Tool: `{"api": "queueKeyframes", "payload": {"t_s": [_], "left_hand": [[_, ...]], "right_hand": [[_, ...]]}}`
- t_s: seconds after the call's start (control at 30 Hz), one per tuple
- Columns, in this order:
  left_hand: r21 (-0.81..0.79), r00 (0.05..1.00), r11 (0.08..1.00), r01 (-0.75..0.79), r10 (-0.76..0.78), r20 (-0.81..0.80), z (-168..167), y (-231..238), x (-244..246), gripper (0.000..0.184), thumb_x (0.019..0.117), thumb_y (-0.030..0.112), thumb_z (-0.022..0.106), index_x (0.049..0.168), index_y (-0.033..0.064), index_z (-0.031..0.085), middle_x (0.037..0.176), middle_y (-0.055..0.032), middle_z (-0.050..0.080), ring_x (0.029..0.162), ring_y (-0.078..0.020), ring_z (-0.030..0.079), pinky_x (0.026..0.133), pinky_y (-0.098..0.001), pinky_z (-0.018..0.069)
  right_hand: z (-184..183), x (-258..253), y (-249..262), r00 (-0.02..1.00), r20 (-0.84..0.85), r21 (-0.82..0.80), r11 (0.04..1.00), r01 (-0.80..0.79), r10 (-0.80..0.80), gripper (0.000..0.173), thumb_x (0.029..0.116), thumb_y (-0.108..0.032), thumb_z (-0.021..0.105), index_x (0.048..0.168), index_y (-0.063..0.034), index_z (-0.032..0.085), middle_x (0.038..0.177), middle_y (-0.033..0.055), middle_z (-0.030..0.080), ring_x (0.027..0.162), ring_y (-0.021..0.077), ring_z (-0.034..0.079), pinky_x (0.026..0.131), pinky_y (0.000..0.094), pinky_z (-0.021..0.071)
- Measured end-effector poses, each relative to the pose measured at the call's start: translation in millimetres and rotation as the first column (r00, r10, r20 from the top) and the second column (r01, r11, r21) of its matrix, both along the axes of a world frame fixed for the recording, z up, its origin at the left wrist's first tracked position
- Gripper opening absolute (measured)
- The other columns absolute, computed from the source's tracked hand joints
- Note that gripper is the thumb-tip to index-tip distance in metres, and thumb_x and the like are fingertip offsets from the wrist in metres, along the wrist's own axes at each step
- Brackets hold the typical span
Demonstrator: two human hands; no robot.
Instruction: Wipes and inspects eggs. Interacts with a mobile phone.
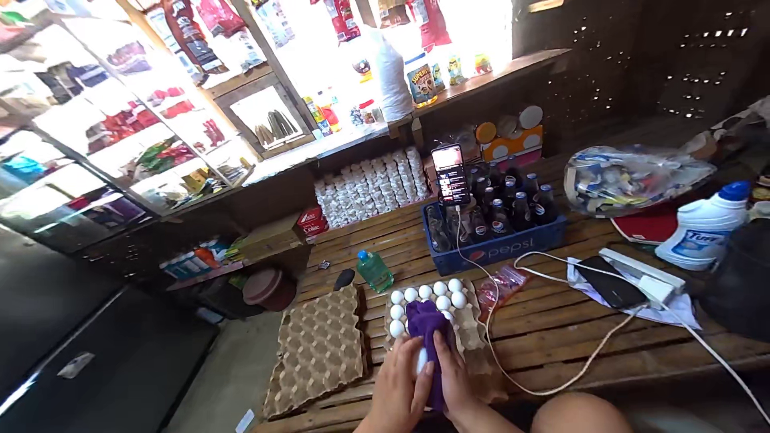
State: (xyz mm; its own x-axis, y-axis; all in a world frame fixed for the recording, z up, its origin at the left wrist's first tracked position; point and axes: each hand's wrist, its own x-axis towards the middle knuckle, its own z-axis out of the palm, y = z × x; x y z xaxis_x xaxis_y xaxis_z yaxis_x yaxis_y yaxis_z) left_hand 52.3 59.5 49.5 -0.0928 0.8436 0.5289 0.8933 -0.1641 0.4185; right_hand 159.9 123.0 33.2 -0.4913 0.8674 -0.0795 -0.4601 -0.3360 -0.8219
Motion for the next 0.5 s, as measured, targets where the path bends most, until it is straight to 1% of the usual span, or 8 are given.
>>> {"api": "queueKeyframes", "payload": {"t_s": [0.07,0.13,0.2,0.23,0.3,0.33,0.4,0.5], "left_hand": [[0.038,0.999,0.998,0.041,-0.041,-0.002,-4,1,-5,0.049,0.1058,0.045,0.046,0.127,0.0023,0.059,0.11,-0.0171,0.067,0.098,-0.0211,0.068,0.086,-0.0381,0.0581],[0.073,0.996,0.994,0.08,-0.082,0.023,-2,2,-11,0.047,0.1059,0.044,0.047,0.129,0.0039,0.054,0.109,-0.0151,0.067,0.098,-0.0164,0.067,0.087,-0.0338,0.0576],[0.109,0.991,0.991,0.075,-0.086,0.105,3,4,-17,0.046,0.1061,0.042,0.048,0.131,0.003,0.051,0.112,-0.0127,0.067,0.1,-0.0098,0.067,0.091,-0.0304,0.0572],[0.131,0.981,0.989,0.062,-0.085,0.174,5,5,-20,0.046,0.1069,0.041,0.047,0.13,0.0017,0.05,0.113,-0.0109,0.066,0.102,-0.0064,0.066,0.093,-0.0284,0.0561],[0.175,0.946,0.984,0.037,-0.091,0.311,9,10,-23,0.046,0.1084,0.041,0.042,0.128,0.0003,0.048,0.109,-0.0055,0.066,0.1,-0.0014,0.064,0.092,-0.0244,0.0554],[0.176,0.928,0.984,0.024,-0.087,0.362,10,12,-24,0.047,0.109,0.042,0.039,0.126,-0.0012,0.049,0.105,-0.0044,0.066,0.097,-0.0012,0.065,0.09,-0.0241,0.0559],[0.105,0.92,0.994,0.007,-0.047,0.39,11,12,-24,0.053,0.1094,0.044,0.032,0.122,-0.0039,0.05,0.101,-0.0049,0.067,0.094,-0.0022,0.065,0.087,-0.0251,0.0563],[-0.035,0.954,0.998,-0.052,0.06,0.293,8,6,-22,0.064,0.1077,0.052,0.024,0.118,-0.003,0.056,0.095,-0.007,0.069,0.087,-0.0079,0.068,0.078,-0.0341,0.0592]], "right_hand": [[4,0,2,1.0,-0.008,-0.073,0.997,-0.019,0.018,0.067,0.1052,-0.038,0.042,0.158,-0.0052,0.019,0.147,0.014,0.049,0.125,0.0096,0.057,0.105,0.0299,0.049],[3,1,-1,0.999,-0.025,0.002,1.0,-0.024,0.025,0.065,0.1047,-0.038,0.044,0.155,-0.0023,0.023,0.139,0.0123,0.055,0.119,0.0067,0.06,0.102,0.0279,0.0516],[-5,0,-7,0.996,-0.093,0.241,0.971,0.016,0.007,0.056,0.1053,-0.03,0.049,0.147,0.0034,0.032,0.133,0.0084,0.058,0.117,0.0032,0.061,0.102,0.0263,0.0524],[-11,-4,-9,0.988,-0.151,0.385,0.921,0.067,-0.009,0.049,0.1049,-0.027,0.052,0.143,0.0011,0.039,0.135,0.0056,0.058,0.121,0.0033,0.059,0.105,0.0272,0.0507],[-25,-15,-7,0.977,-0.207,0.614,0.77,0.17,-0.051,0.039,0.1037,-0.035,0.057,0.137,-0.014,0.052,0.147,0.0028,0.05,0.135,0.008,0.048,0.113,0.0318,0.0437],[-29,-19,-5,0.974,-0.21,0.69,0.694,0.206,-0.08,0.037,0.1033,-0.038,0.057,0.135,-0.0208,0.054,0.151,0.0034,0.047,0.14,0.0121,0.044,0.115,0.0353,0.0414],[-31,-20,-3,0.974,-0.197,0.764,0.604,0.226,-0.115,0.034,0.1031,-0.041,0.056,0.134,-0.0261,0.055,0.153,0.0055,0.043,0.143,0.0165,0.041,0.117,0.0388,0.0399],[-34,-19,1,0.976,-0.193,0.737,0.642,0.213,-0.103,0.035,0.1039,-0.041,0.055,0.132,-0.0195,0.056,0.15,0.0069,0.047,0.14,0.0154,0.045,0.115,0.0373,0.0417]]}}
